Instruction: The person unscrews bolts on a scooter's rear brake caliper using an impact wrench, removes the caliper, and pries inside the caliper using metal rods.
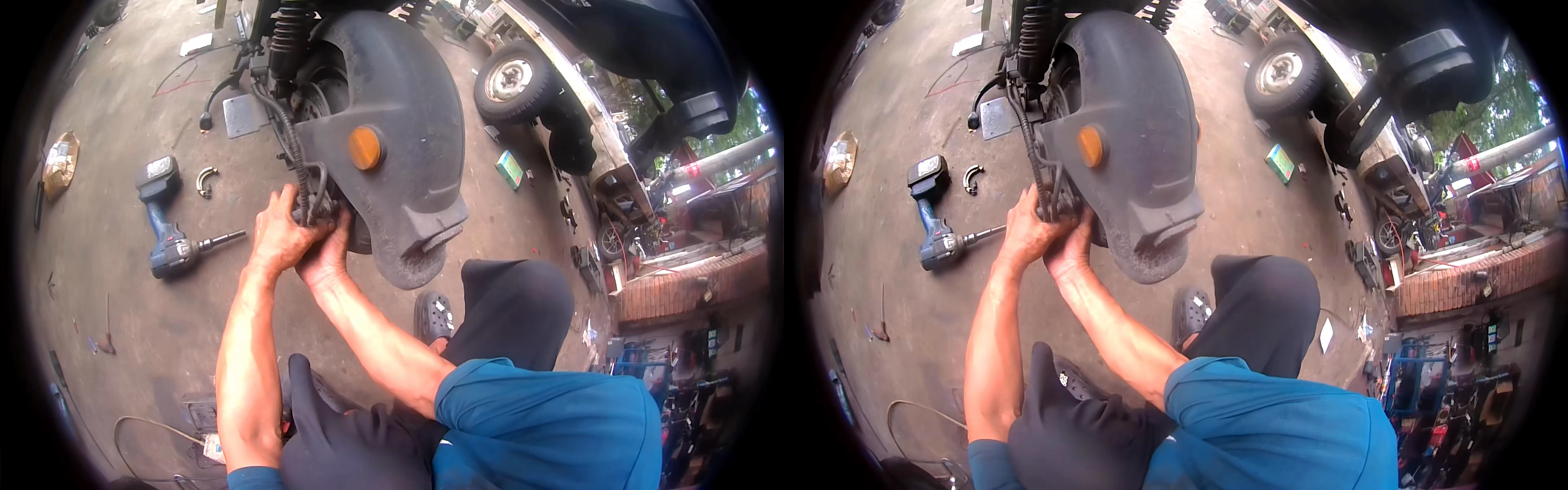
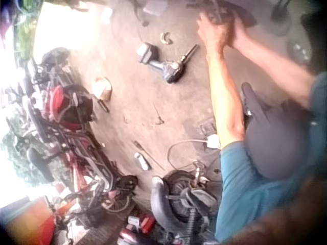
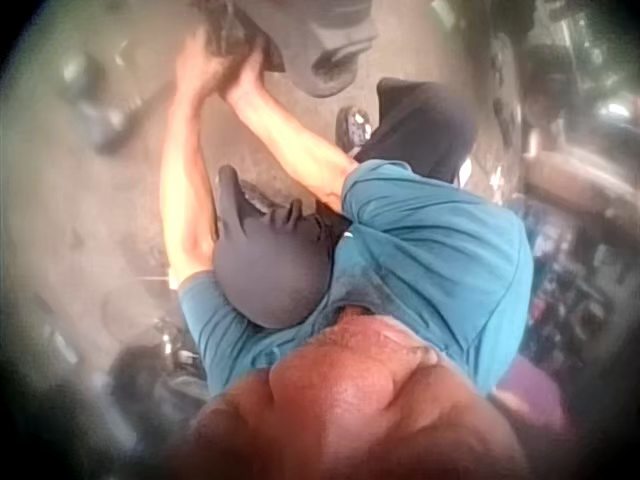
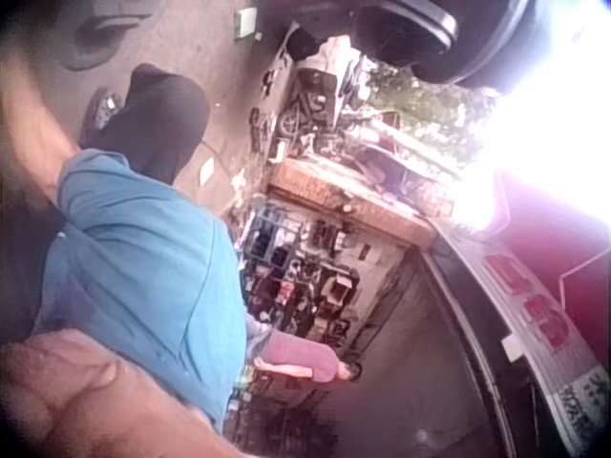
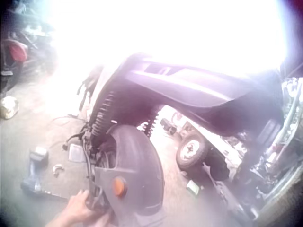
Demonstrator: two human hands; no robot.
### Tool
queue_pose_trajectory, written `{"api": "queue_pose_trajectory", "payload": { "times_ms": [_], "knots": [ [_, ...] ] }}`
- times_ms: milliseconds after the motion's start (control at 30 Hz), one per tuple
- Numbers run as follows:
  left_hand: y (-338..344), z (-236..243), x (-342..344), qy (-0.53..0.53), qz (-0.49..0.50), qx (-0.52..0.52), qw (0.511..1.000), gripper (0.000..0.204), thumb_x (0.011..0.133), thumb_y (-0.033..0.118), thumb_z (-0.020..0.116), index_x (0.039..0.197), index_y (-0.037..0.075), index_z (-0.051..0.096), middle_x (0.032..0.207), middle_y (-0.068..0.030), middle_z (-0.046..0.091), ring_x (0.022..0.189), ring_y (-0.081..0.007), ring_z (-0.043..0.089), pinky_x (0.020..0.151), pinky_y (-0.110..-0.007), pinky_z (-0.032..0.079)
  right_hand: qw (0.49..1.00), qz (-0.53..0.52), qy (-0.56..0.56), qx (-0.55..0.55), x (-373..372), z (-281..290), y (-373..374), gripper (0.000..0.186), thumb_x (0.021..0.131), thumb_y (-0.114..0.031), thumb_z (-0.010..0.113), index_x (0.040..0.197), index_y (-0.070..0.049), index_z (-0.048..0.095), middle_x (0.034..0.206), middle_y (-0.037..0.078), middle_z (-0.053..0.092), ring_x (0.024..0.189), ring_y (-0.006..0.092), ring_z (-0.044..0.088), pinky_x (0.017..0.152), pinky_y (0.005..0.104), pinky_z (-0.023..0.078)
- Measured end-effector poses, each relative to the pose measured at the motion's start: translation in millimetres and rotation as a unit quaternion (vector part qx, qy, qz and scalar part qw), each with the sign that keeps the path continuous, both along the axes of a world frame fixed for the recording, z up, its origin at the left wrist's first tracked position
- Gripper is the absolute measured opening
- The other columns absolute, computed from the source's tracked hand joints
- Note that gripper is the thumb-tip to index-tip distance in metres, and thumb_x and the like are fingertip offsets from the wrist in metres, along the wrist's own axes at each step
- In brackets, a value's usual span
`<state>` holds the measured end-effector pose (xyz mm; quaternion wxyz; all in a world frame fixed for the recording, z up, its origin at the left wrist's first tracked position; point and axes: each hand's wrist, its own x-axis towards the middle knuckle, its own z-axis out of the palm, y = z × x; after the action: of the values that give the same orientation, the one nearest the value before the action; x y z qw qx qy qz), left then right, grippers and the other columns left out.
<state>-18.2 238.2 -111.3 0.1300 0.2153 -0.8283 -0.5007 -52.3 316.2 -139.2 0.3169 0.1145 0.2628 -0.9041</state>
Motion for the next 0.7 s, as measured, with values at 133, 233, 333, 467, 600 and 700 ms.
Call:
{"api": "queue_pose_trajectory", "payload": {
  "times_ms": [133, 233, 333, 467, 600, 700],
  "knots": [
    [-9, 1, -5, -0.016, -0.025, 0.001, 1.0, 0.066, 0.063, 0.032, 0.079, 0.118, 0.007, 0.052, 0.108, -0.021, 0.056, 0.102, -0.0408, 0.056, 0.086, -0.047, 0.047, 1.0, -0.01, 0.004, 0.016, -2, 4, -3, 0.055, 0.088, -0.058, 0.039, 0.112, -0.012, 0.056, 0.111, 0.003, 0.058, 0.107, 0.0178, 0.053, 0.096, 0.0355, 0.041],
    [-13, 5, -9, -0.03, -0.045, 0.023, 0.998, 0.065, 0.062, 0.03, 0.078, 0.118, 0.007, 0.054, 0.109, -0.0204, 0.058, 0.102, -0.0387, 0.057, 0.088, -0.045, 0.047, 0.999, -0.025, 0.015, 0.021, -1, 12, -4, 0.054, 0.089, -0.057, 0.04, 0.116, -0.012, 0.054, 0.113, 0.002, 0.057, 0.109, 0.0176, 0.052, 0.097, 0.0355, 0.04],
    [-23, 23, -7, -0.032, -0.076, 0.105, 0.991, 0.061, 0.062, 0.028, 0.077, 0.116, 0.008, 0.058, 0.107, -0.0183, 0.062, 0.102, -0.0338, 0.06, 0.089, -0.041, 0.047, 0.998, -0.032, -0.008, 0.046, 2, 28, -5, 0.054, 0.09, -0.056, 0.039, 0.119, -0.013, 0.052, 0.115, 0.002, 0.056, 0.111, 0.018, 0.051, 0.098, 0.0367, 0.039],
    [-29, 32, -4, -0.006, -0.087, 0.191, 0.978, 0.053, 0.062, 0.025, 0.076, 0.11, 0.005, 0.063, 0.101, -0.0084, 0.068, 0.095, -0.0185, 0.063, 0.086, -0.032, 0.048, 0.999, 0.008, -0.018, 0.045, -5, 21, -8, 0.053, 0.091, -0.054, 0.034, 0.122, -0.013, 0.051, 0.119, 0.003, 0.055, 0.114, 0.0193, 0.05, 0.099, 0.0393, 0.038],
    [-12, 6, -14, -0.032, 0.004, 0.068, 0.997, 0.056, 0.064, 0.029, 0.076, 0.114, 0.008, 0.062, 0.104, -0.0135, 0.067, 0.098, -0.0232, 0.063, 0.087, -0.034, 0.048, 0.999, 0.007, 0.03, 0.036, -13, 11, 3, 0.053, 0.093, -0.05, 0.029, 0.123, -0.011, 0.05, 0.122, 0.005, 0.055, 0.116, 0.0198, 0.049, 0.102, 0.0384, 0.036],
    [-2, 15, -2, -0.035, 0.011, 0.035, 0.999, 0.069, 0.063, 0.035, 0.077, 0.123, 0.009, 0.054, 0.114, -0.0233, 0.057, 0.106, -0.0361, 0.058, 0.09, -0.042, 0.047, 0.997, -0.008, 0.063, 0.038, -3, 13, 2, 0.055, 0.092, -0.054, 0.033, 0.121, -0.011, 0.051, 0.122, 0.005, 0.054, 0.116, 0.0198, 0.049, 0.102, 0.0356, 0.035]
  ]
}}
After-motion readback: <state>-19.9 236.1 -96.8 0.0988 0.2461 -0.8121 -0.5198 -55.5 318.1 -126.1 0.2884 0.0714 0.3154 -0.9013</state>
